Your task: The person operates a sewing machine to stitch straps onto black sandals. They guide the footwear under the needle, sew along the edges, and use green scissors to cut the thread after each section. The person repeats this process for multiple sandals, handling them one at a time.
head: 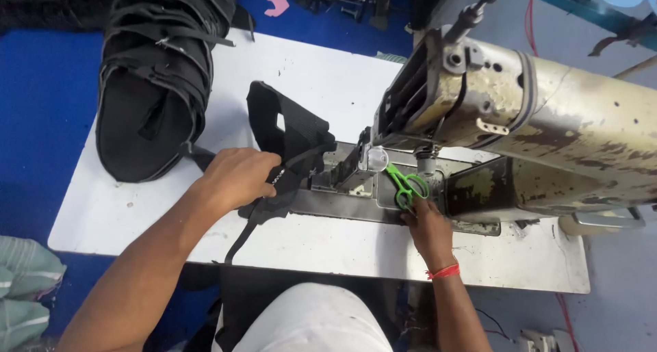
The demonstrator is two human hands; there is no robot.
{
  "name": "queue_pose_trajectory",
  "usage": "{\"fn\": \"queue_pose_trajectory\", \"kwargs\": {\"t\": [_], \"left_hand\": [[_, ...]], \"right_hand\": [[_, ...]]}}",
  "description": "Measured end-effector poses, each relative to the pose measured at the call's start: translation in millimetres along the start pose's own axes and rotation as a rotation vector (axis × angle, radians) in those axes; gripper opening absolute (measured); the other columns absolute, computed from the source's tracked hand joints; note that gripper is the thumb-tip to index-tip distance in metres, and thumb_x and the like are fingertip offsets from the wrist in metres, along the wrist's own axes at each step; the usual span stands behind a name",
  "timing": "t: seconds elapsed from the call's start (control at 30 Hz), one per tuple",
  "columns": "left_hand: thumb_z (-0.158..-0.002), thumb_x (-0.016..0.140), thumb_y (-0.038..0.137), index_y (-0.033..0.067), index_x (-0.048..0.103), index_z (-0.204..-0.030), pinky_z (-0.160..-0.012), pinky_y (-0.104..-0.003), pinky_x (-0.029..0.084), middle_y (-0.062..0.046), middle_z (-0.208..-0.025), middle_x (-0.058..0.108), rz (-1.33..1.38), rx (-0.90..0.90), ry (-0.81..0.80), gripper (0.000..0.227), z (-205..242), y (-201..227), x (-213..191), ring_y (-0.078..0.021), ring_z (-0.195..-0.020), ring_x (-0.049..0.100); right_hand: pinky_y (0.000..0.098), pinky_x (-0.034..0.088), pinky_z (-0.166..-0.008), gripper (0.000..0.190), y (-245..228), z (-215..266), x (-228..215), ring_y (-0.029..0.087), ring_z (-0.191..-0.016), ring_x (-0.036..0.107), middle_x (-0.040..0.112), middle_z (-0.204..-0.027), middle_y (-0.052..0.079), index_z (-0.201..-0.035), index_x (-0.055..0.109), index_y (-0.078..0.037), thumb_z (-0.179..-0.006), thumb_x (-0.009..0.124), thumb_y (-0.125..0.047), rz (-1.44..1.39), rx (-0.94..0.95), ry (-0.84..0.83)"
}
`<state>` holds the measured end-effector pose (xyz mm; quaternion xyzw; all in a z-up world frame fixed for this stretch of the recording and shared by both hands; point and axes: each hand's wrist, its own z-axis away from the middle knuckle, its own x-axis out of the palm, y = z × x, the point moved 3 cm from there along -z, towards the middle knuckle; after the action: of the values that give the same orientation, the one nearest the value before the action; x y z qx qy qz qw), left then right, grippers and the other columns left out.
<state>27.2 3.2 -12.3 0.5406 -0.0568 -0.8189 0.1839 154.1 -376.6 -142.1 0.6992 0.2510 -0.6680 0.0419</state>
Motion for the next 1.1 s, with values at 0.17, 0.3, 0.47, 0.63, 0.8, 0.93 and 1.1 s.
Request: {"fn": "queue_pose_trajectory", "kwargs": {"t": [0.17,0.3,0.47,0.63,0.8,0.93,1.1], "left_hand": [[-0.079,0.085,0.026,0.0047,0.071,-0.103,-0.083,-0.043,0.058,-0.012,-0.086,0.075,0.025,0.044,0.054,0.035,-18,-9,16,-0.0275,-0.087,0.074],[-0.078,0.086,0.030,0.0019,0.071,-0.097,-0.081,-0.041,0.058,-0.014,-0.083,0.074,0.052,0.053,-0.017,0.037,-20,-8,17,-0.0278,-0.083,0.074],[-0.078,0.087,0.032,0.0013,0.072,-0.091,-0.079,-0.040,0.059,-0.013,-0.080,0.073,0.079,0.040,-0.012,0.037,-21,-15,20,-0.0271,-0.080,0.074],[-0.074,0.089,0.030,0.0016,0.072,-0.090,-0.078,-0.041,0.058,-0.012,-0.079,0.072,0.101,0.073,0.040,0.037,-22,-20,27,-0.0269,-0.080,0.073],[-0.076,0.088,0.031,0.0008,0.072,-0.090,-0.081,-0.041,0.057,-0.013,-0.078,0.072,0.106,0.087,0.004,0.036,-26,-24,28,-0.0267,-0.079,0.072],[-0.076,0.088,0.032,0.0009,0.071,-0.096,-0.078,-0.039,0.059,-0.014,-0.076,0.072,0.139,0.101,0.049,0.040,-32,-26,36,-0.0265,-0.074,0.074],[-0.079,0.086,0.034,0.0014,0.071,-0.091,-0.077,-0.042,0.057,-0.014,-0.075,0.073,0.097,0.074,0.032,0.038,-22,-18,30,-0.0281,-0.076,0.073]], "right_hand": [[0.0469,0.056,-0.074,0.030,5,-5,9,0.037,-0.094,0.070,0.069,-0.119,0.011,-0.118,0.069,-0.013,-0.094,0.070,-0.030,0.062,0.001,-0.007],[0.0471,0.058,-0.067,0.033,12,-19,21,0.036,-0.092,0.071,0.069,-0.124,0.011,-0.121,0.066,-0.010,-0.097,0.066,-0.032,0.069,0.021,-0.024],[0.0422,0.058,-0.064,0.038,-2,-51,15,0.029,-0.081,0.072,0.071,-0.107,0.010,-0.117,0.067,-0.010,-0.094,0.068,-0.040,0.213,0.094,-0.293],[0.0352,0.044,-0.054,0.037,54,-36,30,0.020,-0.061,0.058,0.066,-0.077,0.009,-0.103,0.074,-0.006,-0.094,0.066,-0.041,-0.059,0.234,-0.538],[0.0311,0.039,-0.053,0.047,42,55,22,0.014,-0.055,0.047,0.061,-0.065,0.002,-0.093,0.076,-0.004,-0.089,0.065,-0.050,-0.583,0.490,-0.627],[0.0315,0.049,-0.058,0.048,8,90,29,0.014,-0.058,0.057,0.062,-0.064,0.002,-0.093,0.075,-0.004,-0.083,0.072,-0.051,-0.609,0.459,-0.725],[0.0325,0.044,-0.057,0.043,-89,69,-5,0.013,-0.057,0.055,0.057,-0.059,0.001,-0.088,0.069,-0.007,-0.074,0.083,-0.045,-0.513,0.163,-0.854]]}}
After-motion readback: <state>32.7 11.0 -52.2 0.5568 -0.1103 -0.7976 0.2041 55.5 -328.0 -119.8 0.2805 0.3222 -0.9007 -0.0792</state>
